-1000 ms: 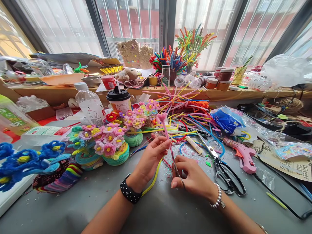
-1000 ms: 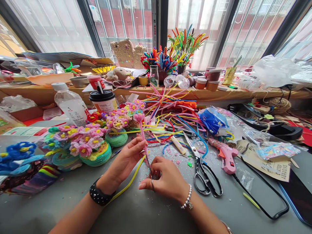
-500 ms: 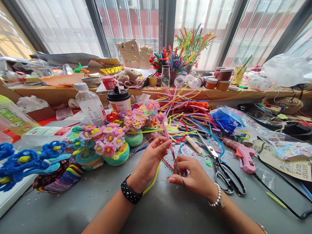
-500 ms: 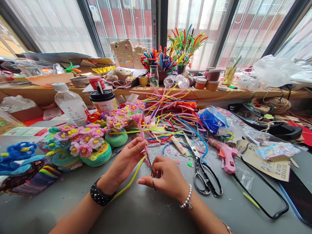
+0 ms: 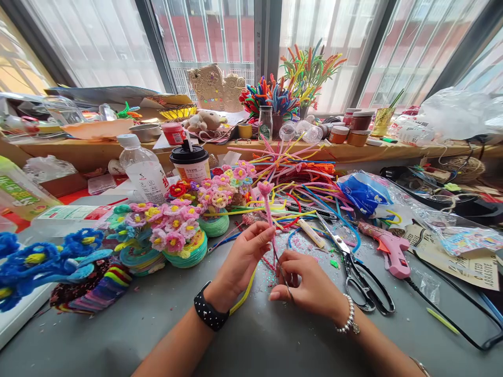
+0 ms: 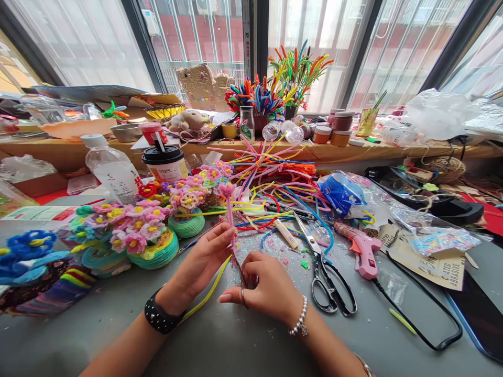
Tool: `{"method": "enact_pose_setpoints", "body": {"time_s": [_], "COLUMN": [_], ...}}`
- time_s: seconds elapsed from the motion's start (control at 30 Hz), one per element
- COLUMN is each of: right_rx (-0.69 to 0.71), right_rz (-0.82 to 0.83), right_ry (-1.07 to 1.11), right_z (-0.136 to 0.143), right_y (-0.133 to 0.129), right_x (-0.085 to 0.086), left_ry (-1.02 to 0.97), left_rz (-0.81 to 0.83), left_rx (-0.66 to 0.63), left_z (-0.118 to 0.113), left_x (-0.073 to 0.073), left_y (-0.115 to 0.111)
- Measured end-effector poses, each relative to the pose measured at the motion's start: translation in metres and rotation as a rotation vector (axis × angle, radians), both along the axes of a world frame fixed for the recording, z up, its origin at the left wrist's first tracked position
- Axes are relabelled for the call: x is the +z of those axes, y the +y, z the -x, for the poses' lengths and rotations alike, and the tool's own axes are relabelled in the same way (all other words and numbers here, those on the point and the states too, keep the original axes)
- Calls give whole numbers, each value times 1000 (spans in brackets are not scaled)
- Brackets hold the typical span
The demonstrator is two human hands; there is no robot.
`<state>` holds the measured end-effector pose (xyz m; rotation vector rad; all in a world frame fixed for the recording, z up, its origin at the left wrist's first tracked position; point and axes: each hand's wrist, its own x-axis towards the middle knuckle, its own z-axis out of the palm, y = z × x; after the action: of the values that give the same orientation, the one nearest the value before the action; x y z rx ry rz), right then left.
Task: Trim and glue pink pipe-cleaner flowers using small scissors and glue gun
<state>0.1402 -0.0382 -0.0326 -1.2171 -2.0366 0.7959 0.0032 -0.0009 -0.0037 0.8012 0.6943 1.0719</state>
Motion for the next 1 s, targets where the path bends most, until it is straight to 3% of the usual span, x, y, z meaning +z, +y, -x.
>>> {"method": "enact_pose_setpoints", "body": {"time_s": [0.63,1.0], "right_rx": [-49,-39], "right_rz": [-99,-36], "right_ry": [44,39], "right_z": [2,0], "right_y": [4,4], "right_x": [-10,-5], "left_ry": [-64,-59], "left_rz": [54,36], "left_rx": [99,109], "left_z": [1,2], "left_x": [0,1], "left_y": [1,2]}}
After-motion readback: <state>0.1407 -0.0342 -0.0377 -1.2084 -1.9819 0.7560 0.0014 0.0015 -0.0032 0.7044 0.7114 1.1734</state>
